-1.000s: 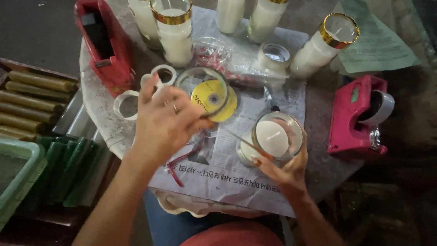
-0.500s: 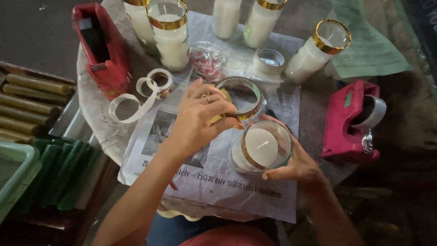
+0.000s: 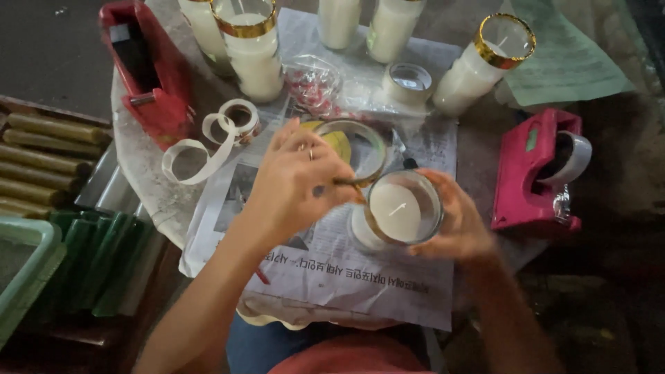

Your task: Applying adhesive labels and decorative gold tape to glass candle jars on a workshop table.

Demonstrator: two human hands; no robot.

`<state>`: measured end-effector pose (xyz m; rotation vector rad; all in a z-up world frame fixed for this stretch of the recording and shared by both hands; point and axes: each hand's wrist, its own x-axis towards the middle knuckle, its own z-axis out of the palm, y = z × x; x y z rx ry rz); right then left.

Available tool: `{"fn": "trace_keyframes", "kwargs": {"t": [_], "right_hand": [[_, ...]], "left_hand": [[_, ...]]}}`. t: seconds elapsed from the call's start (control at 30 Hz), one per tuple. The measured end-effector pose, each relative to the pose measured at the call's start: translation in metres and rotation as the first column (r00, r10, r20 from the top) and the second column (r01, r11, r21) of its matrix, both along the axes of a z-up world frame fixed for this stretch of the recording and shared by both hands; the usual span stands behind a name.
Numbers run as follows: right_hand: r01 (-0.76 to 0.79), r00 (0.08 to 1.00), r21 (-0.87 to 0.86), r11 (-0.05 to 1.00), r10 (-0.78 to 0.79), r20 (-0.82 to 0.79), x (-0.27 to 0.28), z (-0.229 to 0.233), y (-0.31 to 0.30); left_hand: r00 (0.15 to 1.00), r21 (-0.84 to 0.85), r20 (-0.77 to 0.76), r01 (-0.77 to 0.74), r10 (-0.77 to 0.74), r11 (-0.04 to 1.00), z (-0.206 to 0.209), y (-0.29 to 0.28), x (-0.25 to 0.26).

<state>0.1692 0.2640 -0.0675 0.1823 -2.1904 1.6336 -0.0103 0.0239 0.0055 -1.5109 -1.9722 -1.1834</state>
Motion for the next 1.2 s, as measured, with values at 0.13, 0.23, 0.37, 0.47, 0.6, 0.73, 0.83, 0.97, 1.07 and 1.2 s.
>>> {"fn": "trace_keyframes", "kwargs": {"t": [0.13,0.23,0.37,0.47,0.6,0.73,0.83,0.97,1.07,1.2], "right_hand": [[-0.25,0.851,-0.448,0.858,0.416,0.321,-0.034,0.055,0.022],[-0.689,0.635,-0.255,0.678,0.735,0.238,-0.051,0.081,0.013],[-0.378,0.901,-0.221,0.899,0.412,0.135,-0.014,0.049,-0.009],[0.144,0.982,-0.016,0.989,-0.141,0.123,0.009,0.049,-0.074],[0.595,0.803,-0.098,0.798,-0.594,0.041,-0.004,0.044,-0.127],[0.603,0.783,-0.014,0.798,-0.595,-0.18,-0.008,0.034,-0.118],[0.551,0.834,-0.062,0.832,-0.548,0.057,0.003,0.05,-0.116],[0.419,0.908,-0.066,0.906,-0.418,0.026,0.011,0.038,-0.095],[0.321,0.947,-0.037,0.946,-0.32,0.033,0.014,0.038,-0.079],[0.146,0.975,-0.037,0.989,-0.138,0.173,0.012,0.034,-0.051]], "left_hand": [[1.0,-0.227,-0.011,-0.029,0.028,0.973,0.02,-0.019,0.045],[0.981,-0.072,-0.127,-0.159,0.149,0.985,0.029,-0.021,0.067],[0.976,-0.037,-0.113,-0.192,0.187,0.981,0.026,-0.021,0.069],[0.978,-0.036,-0.102,-0.188,0.183,0.982,0.026,-0.021,0.07],[0.973,-0.023,-0.117,-0.204,0.2,0.979,0.027,-0.022,0.072],[0.961,-0.014,-0.192,-0.205,0.199,0.979,0.024,-0.033,0.054],[0.955,-0.094,-0.294,-0.082,0.051,0.992,0.017,-0.052,0.019],[0.916,-0.242,-0.396,-0.173,0.065,0.955,0.018,-0.061,-0.028],[0.951,-0.156,-0.308,-0.058,0.007,0.986,0.011,-0.042,-0.037],[0.984,-0.104,-0.161,0.056,-0.073,0.993,0.002,-0.011,-0.034]]}}
